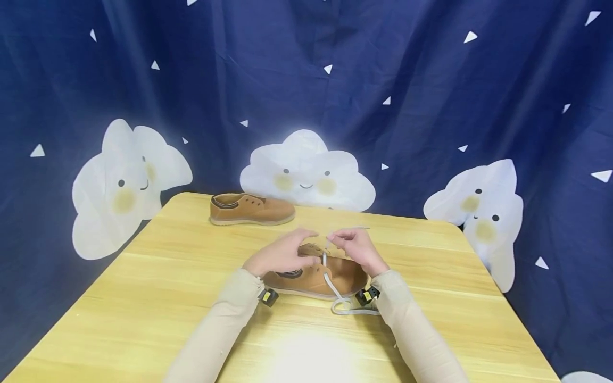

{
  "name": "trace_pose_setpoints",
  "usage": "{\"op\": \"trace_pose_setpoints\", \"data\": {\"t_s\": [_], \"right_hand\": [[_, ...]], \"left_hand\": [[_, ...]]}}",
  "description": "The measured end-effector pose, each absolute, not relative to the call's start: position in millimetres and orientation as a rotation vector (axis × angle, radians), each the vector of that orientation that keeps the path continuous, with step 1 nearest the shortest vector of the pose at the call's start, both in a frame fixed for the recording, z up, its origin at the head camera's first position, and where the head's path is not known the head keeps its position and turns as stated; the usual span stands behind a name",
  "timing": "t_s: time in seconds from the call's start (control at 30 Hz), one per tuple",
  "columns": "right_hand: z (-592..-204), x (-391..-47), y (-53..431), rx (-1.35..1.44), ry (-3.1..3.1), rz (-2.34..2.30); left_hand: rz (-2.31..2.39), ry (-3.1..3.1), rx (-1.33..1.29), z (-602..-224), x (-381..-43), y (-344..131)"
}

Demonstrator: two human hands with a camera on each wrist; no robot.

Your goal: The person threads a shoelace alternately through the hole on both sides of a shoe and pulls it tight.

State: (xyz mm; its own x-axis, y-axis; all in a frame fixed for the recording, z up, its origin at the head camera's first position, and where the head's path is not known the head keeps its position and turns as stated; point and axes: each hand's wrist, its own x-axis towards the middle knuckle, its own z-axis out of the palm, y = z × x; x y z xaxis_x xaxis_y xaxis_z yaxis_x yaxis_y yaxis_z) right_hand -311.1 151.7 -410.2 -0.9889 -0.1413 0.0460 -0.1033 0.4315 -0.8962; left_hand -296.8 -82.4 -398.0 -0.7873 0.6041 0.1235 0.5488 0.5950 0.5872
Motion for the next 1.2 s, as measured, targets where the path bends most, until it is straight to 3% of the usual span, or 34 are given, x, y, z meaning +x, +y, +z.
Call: {"op": "trace_pose_setpoints", "data": {"t_s": [0.3, 1.2], "right_hand": [[-399.9, -308.7, 151.4, -0.224, 2.560, -1.825], [-362.6, -283.7, 148.9, -0.555, 2.678, -2.007]], "left_hand": [[0.690, 2.703, 0.974, -398.4, -292.7, -85.9], [0.592, 2.734, 0.941, -400.8, -292.9, -83.4]]}}
